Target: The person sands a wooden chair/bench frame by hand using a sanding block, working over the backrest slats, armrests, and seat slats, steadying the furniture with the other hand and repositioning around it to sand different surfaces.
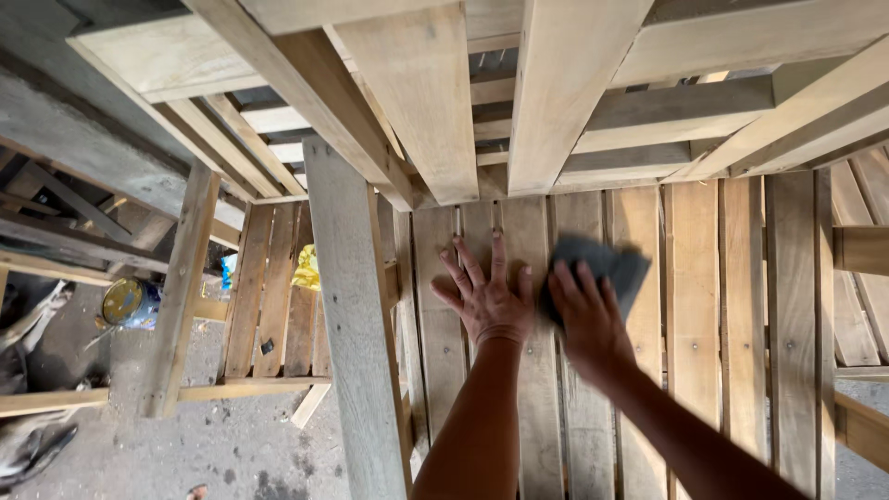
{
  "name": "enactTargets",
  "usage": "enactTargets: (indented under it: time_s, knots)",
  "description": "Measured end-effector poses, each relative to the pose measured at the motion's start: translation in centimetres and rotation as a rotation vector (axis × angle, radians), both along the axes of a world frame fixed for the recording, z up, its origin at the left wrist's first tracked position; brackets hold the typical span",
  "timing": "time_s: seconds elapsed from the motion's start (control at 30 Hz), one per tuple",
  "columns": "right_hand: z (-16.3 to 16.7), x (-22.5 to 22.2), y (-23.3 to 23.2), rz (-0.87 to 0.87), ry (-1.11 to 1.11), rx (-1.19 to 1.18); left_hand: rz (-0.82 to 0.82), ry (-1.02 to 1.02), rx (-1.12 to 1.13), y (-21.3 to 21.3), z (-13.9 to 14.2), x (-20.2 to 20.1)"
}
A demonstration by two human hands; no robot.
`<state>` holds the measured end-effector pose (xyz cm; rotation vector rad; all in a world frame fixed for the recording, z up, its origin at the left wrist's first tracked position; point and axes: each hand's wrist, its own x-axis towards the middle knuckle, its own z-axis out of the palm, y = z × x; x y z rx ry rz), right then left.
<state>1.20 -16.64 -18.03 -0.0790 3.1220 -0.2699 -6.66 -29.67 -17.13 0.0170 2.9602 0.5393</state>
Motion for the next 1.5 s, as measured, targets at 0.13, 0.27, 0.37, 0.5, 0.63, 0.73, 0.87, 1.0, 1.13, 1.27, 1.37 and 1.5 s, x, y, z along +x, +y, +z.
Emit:
enactTargets:
  time_s: [0.13, 0.27, 0.37, 0.5, 0.63, 0.73, 0.87, 1.0, 1.13, 1.27, 1.37, 1.5]
  knots:
    - [0.3, -3.4, 1.3, -0.023, 0.13, -0.017, -0.001, -0.055, 0.024, 0.2, 0.1, 0.1]
    - [-5.4, 8.5, 0.1, 0.086, 0.151, -0.071, -0.006, -0.033, 0.018, 0.3, 0.0, 0.1]
    - [-8.5, 17.6, -0.5, 0.207, 0.214, -0.003, -0.008, -0.046, 0.022, 0.5, -0.3, 0.1]
    - [-6.4, 15.7, 1.1, 0.195, 0.035, 0.161, -0.005, 0.022, 0.025, 0.5, -0.8, 0.1]
    - [-1.1, 1.2, 4.5, -0.032, 0.057, 0.067, 0.0, 0.059, 0.018, 0.2, -1.1, 0.2]
    - [0.8, -2.5, 4.5, -0.117, -0.017, 0.127, -0.002, 0.076, -0.008, -0.1, -1.4, 0.4]
    - [-3.3, 7.9, 3.4, 0.028, 0.068, 0.133, 0.019, 0.109, -0.01, -0.2, -2.2, 0.1]
    - [-5.7, 17.0, 2.9, 0.208, 0.031, -0.106, 0.014, 0.194, -0.021, -0.2, -3.4, -0.2]
    - [-3.9, 9.3, 2.7, 0.157, -0.22, -0.055, 0.024, 0.287, -0.039, -0.3, -4.3, -0.3]
    - [-1.4, -1.1, 2.7, 0.011, 0.059, -0.023, 0.038, 0.245, -0.044, -0.6, -4.4, -0.3]
    - [-2.3, 0.8, 4.2, -0.148, 0.066, 0.04, 0.023, 0.258, -0.033, -0.5, -4.2, -0.3]
    - [-3.6, 11.3, 5.5, -0.081, 0.237, -0.016, 0.023, 0.236, 0.003, -0.3, -3.5, -0.3]
